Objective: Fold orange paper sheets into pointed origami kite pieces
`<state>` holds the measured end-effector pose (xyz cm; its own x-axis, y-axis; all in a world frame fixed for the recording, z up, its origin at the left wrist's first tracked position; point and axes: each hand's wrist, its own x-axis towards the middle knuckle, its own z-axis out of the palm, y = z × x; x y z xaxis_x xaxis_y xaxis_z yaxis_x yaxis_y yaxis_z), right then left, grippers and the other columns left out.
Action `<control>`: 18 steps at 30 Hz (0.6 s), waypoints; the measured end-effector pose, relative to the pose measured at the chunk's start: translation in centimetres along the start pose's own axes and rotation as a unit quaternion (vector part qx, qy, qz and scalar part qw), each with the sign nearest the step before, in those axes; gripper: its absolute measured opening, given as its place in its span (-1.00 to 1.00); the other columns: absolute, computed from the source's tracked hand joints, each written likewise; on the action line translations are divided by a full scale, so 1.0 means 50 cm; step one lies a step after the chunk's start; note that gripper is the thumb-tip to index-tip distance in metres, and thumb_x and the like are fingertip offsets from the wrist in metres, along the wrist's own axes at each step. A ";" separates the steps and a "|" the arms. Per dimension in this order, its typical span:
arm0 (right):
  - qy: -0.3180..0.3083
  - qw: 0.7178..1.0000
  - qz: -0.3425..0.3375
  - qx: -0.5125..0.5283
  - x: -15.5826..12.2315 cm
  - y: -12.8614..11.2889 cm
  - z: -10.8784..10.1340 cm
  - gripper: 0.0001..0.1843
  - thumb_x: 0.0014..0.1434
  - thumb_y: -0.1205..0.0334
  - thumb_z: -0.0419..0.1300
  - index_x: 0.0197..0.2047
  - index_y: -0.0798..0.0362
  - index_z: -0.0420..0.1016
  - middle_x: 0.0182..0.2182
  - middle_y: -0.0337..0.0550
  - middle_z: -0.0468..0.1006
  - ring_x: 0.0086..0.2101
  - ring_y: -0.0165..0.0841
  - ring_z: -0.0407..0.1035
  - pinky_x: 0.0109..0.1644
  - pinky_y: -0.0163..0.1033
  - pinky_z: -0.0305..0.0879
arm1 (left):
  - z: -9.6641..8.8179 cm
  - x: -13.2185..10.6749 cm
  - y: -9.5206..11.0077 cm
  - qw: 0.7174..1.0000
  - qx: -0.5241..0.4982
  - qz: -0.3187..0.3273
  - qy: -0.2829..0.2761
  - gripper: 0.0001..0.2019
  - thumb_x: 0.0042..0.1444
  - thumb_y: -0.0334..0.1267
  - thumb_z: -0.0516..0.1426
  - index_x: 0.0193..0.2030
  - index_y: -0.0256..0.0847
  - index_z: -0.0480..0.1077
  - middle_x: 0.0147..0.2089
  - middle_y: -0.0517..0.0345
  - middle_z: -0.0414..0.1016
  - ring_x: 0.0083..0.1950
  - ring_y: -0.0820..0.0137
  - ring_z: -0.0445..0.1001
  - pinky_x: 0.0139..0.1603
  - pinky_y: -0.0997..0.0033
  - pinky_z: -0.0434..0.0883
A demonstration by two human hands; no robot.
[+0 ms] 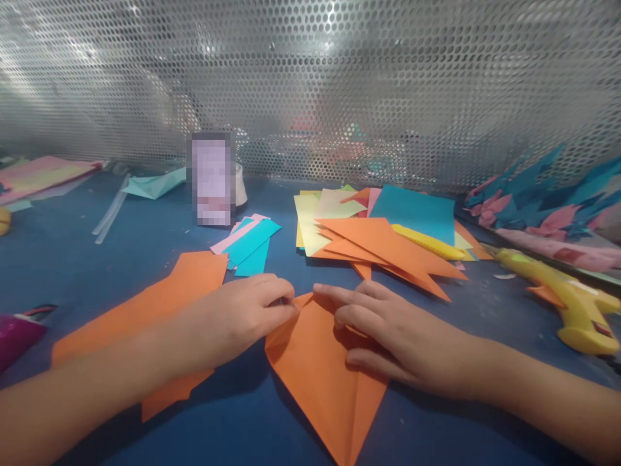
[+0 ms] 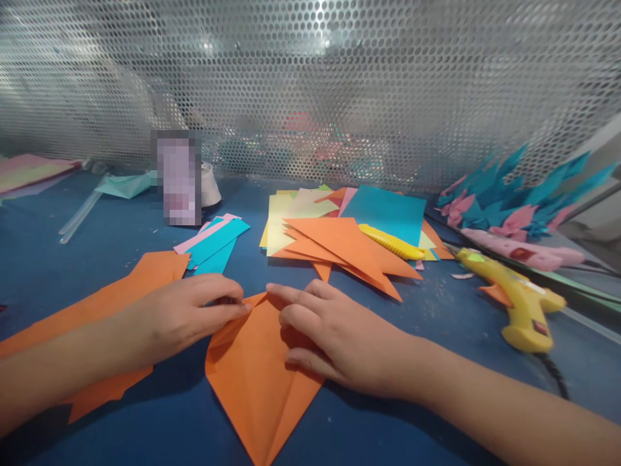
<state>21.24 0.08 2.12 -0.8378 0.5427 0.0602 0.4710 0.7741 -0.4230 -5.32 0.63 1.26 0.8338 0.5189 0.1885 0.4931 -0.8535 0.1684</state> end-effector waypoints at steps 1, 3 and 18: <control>-0.002 1.000 0.000 0.000 0.000 0.000 -0.001 -0.82 0.29 0.12 0.04 -0.20 0.03 0.36 0.26 -0.14 0.19 -0.09 -0.26 0.23 -0.01 -0.12 0.24 | 0.000 -0.001 -0.001 1.000 0.006 0.004 -0.004 -0.73 0.29 -0.43 -0.11 -0.10 -0.22 0.40 -0.09 0.03 0.40 -0.13 0.33 0.34 -0.13 0.38 0.32; -0.004 1.000 0.001 -0.002 0.000 -0.001 -0.002 -0.82 0.29 0.12 0.04 -0.20 0.03 0.36 0.26 -0.14 0.20 -0.11 -0.26 0.23 -0.04 -0.12 0.25 | -0.001 -0.002 -0.001 1.000 0.010 0.005 -0.010 -0.74 0.29 -0.45 -0.10 -0.07 -0.23 0.38 -0.07 0.02 0.39 -0.11 0.33 0.33 -0.11 0.40 0.31; -0.009 1.000 0.015 -0.015 0.003 -0.007 0.000 -0.81 0.30 0.15 0.00 -0.20 0.04 0.38 0.18 -0.07 0.31 -0.18 -0.27 0.24 -0.07 -0.11 0.23 | -0.022 -0.001 0.004 0.999 -0.011 0.011 -0.041 -0.72 0.30 -0.47 -0.11 -0.10 -0.22 0.40 -0.11 0.05 0.44 -0.09 0.33 0.38 -0.07 0.44 0.31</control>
<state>20.95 -0.11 2.28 -0.8277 0.5603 0.0309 0.5044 0.7669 -0.3969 -5.54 0.46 2.34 0.8624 0.4934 0.1134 0.4695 -0.8632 0.1855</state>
